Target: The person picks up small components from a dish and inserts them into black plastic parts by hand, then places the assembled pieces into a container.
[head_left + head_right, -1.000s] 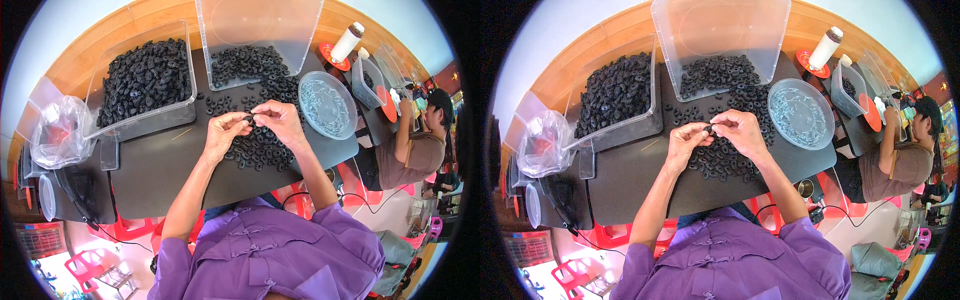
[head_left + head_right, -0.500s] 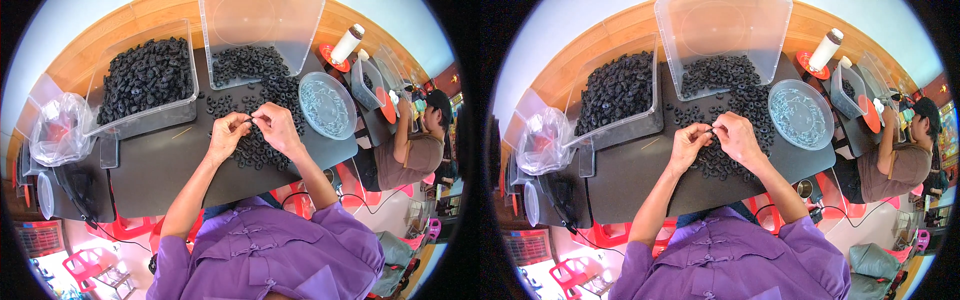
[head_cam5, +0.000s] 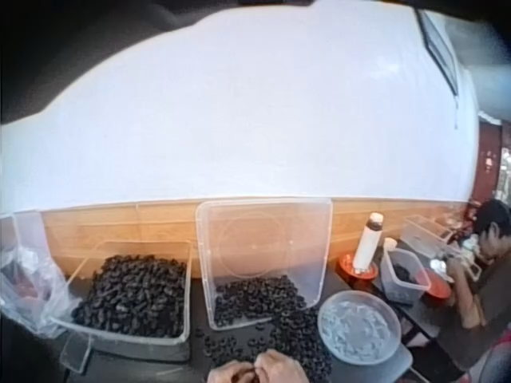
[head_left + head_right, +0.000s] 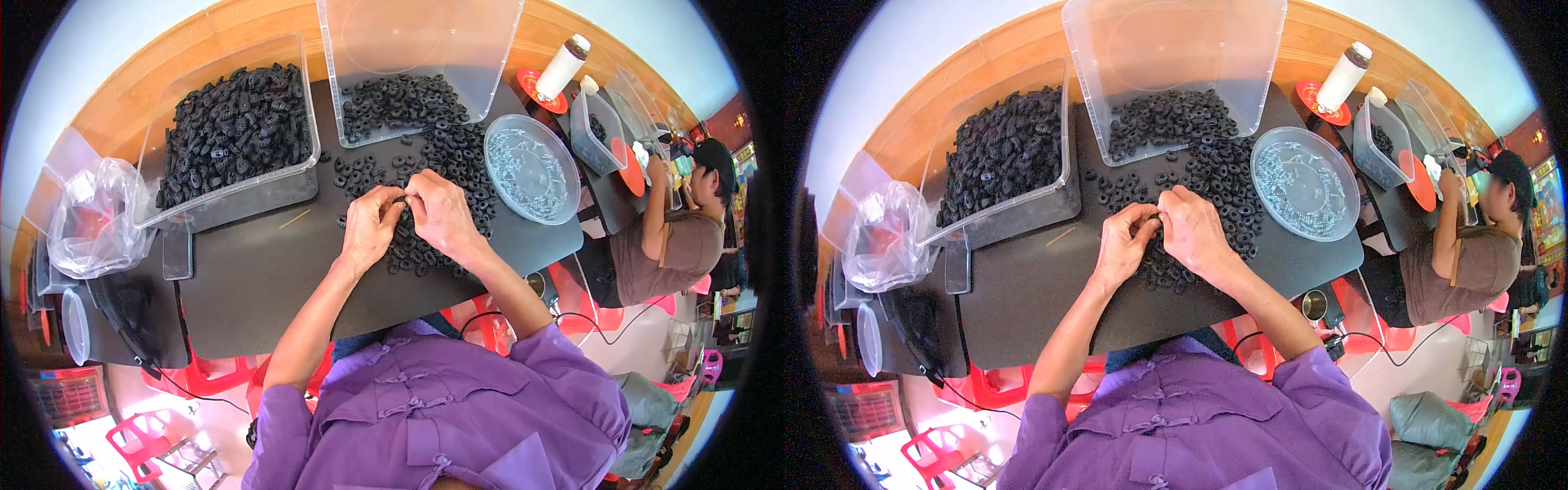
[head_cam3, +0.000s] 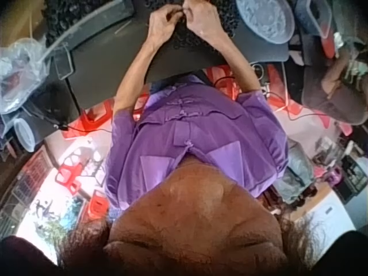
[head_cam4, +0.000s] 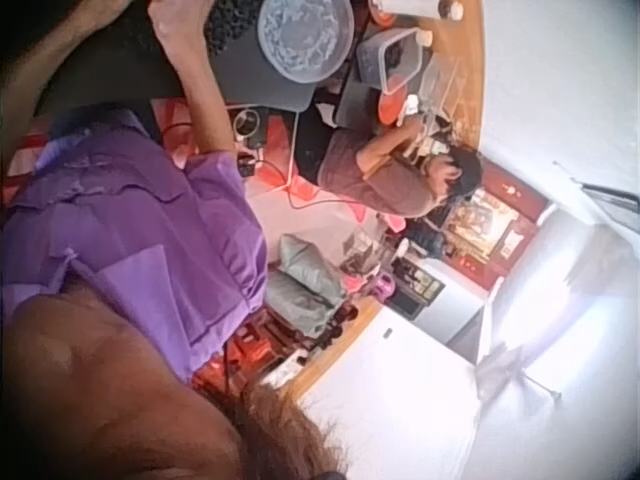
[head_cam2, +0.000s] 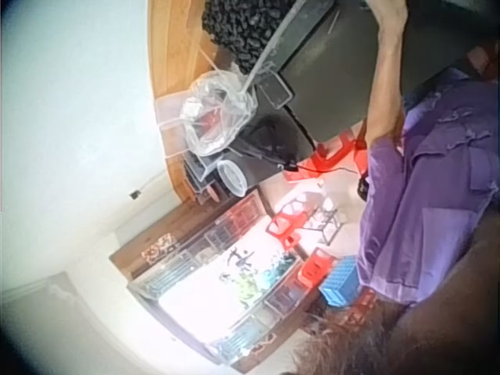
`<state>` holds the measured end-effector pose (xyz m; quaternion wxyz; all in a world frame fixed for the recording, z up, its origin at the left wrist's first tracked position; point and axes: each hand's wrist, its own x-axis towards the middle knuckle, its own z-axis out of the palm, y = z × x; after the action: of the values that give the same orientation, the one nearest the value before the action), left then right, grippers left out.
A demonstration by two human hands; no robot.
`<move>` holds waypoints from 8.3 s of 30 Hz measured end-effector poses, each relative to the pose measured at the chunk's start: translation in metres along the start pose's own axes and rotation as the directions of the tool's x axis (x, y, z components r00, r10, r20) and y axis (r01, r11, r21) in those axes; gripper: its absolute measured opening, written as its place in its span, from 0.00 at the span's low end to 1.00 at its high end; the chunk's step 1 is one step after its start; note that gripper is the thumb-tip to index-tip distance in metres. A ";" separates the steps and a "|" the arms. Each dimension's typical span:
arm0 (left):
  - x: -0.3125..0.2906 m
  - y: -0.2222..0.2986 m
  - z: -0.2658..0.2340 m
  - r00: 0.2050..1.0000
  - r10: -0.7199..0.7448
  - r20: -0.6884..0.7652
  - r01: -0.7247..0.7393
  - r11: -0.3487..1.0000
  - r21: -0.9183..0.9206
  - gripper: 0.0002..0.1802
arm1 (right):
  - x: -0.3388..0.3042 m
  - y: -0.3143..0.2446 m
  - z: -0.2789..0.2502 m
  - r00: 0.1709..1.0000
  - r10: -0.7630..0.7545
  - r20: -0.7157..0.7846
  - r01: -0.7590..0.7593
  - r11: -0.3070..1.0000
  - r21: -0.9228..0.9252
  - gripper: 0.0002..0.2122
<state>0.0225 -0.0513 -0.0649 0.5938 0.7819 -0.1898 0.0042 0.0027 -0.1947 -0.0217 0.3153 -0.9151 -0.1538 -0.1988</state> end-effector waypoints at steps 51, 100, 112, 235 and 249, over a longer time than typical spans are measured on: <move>-0.001 0.024 -0.017 0.956 -0.262 0.134 0.290 0.915 -0.282 0.08 | -0.022 -0.016 -0.012 0.979 -0.200 -0.028 0.188 0.952 -0.240 0.25; 0.030 0.005 -0.008 0.991 -0.067 0.114 0.103 0.931 -0.350 0.10 | -0.047 0.195 -0.117 0.736 0.573 -0.360 -0.677 0.635 -0.373 0.07; -0.003 0.001 -0.008 0.967 -0.169 0.190 0.252 0.735 -0.630 0.13 | -0.034 0.079 -0.052 0.917 0.398 -0.030 -0.287 0.710 0.643 0.07; -0.008 0.008 -0.013 0.992 -0.073 0.104 0.064 0.994 0.084 0.09 | -0.010 -0.012 0.000 0.983 -0.181 0.031 0.182 0.983 -0.030 0.08; -0.011 0.016 -0.008 0.981 -0.147 0.127 0.167 0.972 -0.166 0.05 | -0.036 -0.013 0.006 0.993 -0.105 -0.052 0.094 0.980 -0.177 0.19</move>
<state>0.0093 -0.0438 -0.0506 0.6470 0.7381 -0.1602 -0.1043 -0.0321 -0.1870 -0.0359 0.2282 -0.9239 -0.1716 -0.2548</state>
